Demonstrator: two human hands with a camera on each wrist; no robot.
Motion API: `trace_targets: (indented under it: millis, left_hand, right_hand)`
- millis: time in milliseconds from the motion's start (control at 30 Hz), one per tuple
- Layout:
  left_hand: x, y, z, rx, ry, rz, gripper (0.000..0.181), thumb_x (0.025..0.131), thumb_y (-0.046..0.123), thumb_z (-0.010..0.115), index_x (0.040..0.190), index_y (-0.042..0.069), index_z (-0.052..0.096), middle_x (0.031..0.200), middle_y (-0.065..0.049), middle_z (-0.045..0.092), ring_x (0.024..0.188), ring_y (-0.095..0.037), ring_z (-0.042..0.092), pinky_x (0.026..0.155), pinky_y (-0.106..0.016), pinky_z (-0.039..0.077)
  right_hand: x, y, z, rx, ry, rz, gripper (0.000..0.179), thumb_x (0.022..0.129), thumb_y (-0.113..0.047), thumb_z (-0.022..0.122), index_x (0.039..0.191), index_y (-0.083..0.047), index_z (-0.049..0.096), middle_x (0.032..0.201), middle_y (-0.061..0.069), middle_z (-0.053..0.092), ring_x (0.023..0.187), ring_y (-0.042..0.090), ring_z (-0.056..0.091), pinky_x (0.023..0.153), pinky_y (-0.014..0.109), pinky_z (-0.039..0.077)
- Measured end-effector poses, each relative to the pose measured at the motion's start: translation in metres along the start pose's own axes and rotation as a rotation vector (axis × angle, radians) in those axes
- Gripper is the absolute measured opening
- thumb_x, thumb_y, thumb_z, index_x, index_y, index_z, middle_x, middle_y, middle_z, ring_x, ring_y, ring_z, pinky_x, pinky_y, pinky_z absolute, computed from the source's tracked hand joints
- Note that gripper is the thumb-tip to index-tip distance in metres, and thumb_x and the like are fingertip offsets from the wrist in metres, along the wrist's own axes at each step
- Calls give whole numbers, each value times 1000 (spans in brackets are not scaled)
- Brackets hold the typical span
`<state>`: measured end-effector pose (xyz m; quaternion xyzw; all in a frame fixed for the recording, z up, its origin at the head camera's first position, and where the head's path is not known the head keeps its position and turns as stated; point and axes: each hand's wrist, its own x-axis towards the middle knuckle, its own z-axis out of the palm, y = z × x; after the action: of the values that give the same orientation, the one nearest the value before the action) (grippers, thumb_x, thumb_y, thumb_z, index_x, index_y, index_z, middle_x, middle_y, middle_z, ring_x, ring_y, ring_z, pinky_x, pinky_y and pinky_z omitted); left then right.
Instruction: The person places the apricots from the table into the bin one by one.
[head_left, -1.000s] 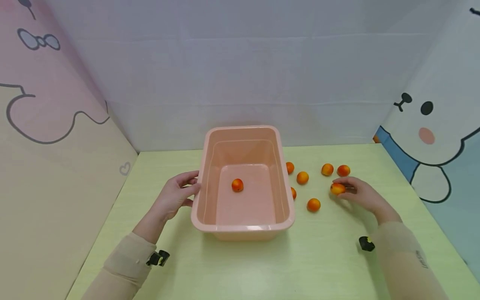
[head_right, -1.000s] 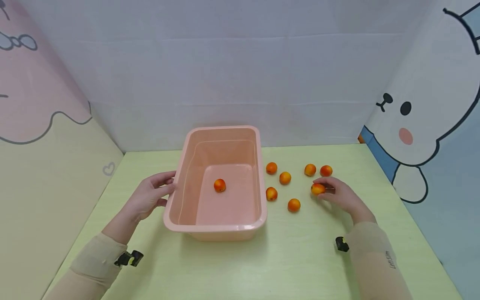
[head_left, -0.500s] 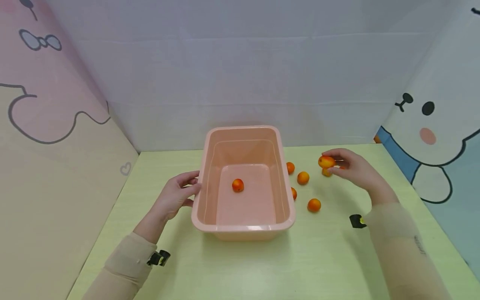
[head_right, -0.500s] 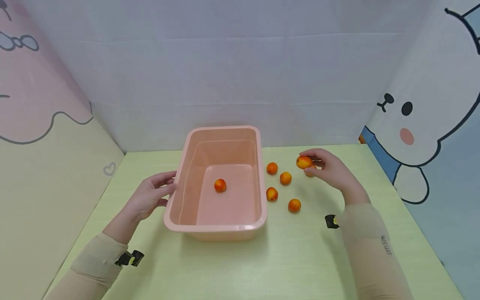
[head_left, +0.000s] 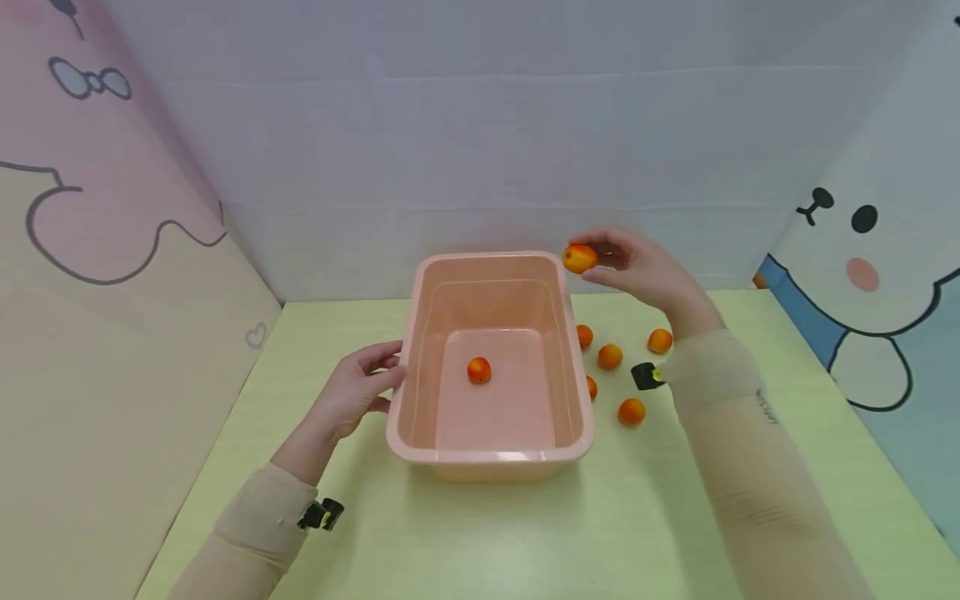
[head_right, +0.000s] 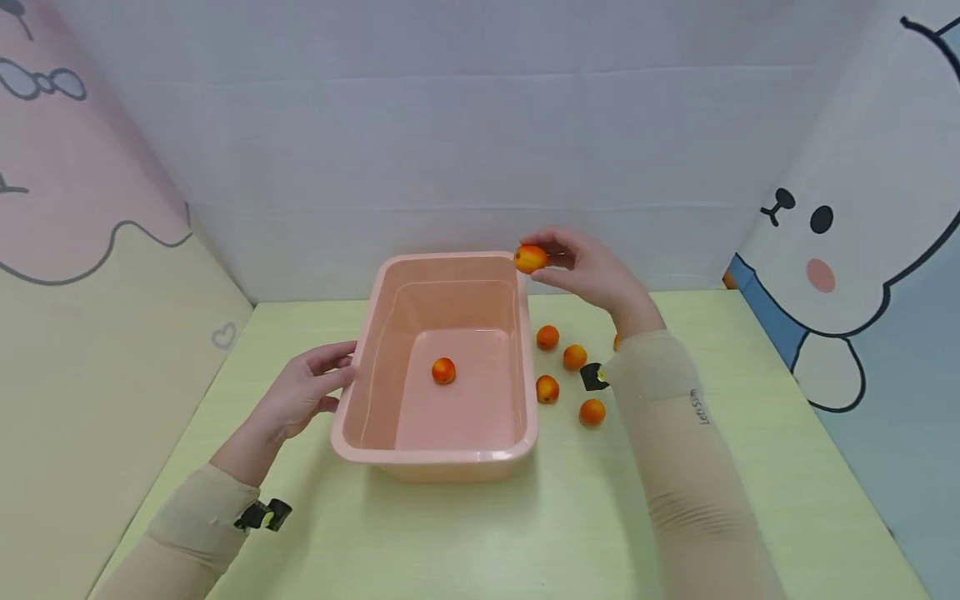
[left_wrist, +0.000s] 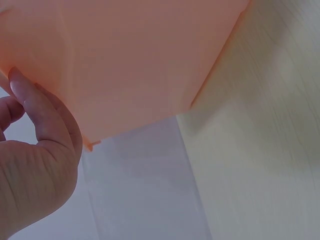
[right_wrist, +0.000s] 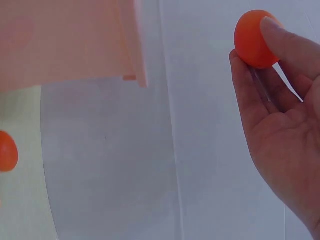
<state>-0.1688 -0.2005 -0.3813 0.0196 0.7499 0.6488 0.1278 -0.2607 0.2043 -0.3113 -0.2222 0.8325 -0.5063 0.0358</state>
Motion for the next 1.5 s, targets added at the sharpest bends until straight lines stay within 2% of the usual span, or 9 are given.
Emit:
trace_targets:
  millis: [267,467,567,700,900,1100,1300,1500]
  left_hand:
    - [3,0,0,-1,-18,12,53,96,6,63,144,-5,45,108,-13,53,85,-16,64,62,-34,60]
    - [3,1,-2,8,-14,5,54,96,7,63,145,-4,44,109,-13,53,84,-16,64,62,-34,60]
    - [2,1,-2,6,-11,6,54,96,6,63,145,-6,44,107,-12,53,84,-15,64,62,-33,60]
    - [1,2,-2,3,-8,5,54,96,6,63,145,-6,44,106,-12,53,84,-16,64,62,-33,60]
    - [1,2,-1,9,-4,-4,53,96,7,63,144,-5,44,107,-13,52,84,-15,63,62,-33,59]
    - [1,1,0,-2,-2,-3,53,96,6,63,144,-6,44,106,-12,53,83,-15,63,61,-33,59]
    - [1,-1,1,-16,-9,-1,52,95,4,62,144,-6,45,106,-12,53,82,-15,64,60,-33,59]
    - [1,0,1,0,4,0,52,95,6,63,143,-5,46,106,-12,53,83,-16,64,61,-33,59]
  right_hand:
    - [32,-26,11,17,-27,-37,44,94,-9,68,136,-5,56,128,8,58,117,20,55,98,27,47]
    - [51,-47,22,2,-56,-24,45,94,-16,70,137,-10,56,128,6,58,117,18,55,102,33,45]
    - [63,-51,30,44,-76,-44,46,93,-14,70,136,-8,56,128,7,59,117,19,55,101,33,46]
    - [79,-48,46,74,-97,-55,44,93,-10,69,135,-6,56,127,9,59,113,21,56,98,32,48]
    - [90,-37,70,126,-140,14,41,93,-7,68,133,-8,57,125,8,60,113,22,55,98,32,48]
    - [95,-20,92,156,-163,83,40,93,-7,69,131,-8,59,126,8,59,115,24,55,100,35,47]
    - [95,-4,108,144,-193,166,39,94,-7,68,132,-5,58,128,10,56,118,26,52,100,32,47]
    - [99,2,117,131,-184,153,36,92,-6,70,127,-3,61,125,11,58,115,26,53,99,32,48]
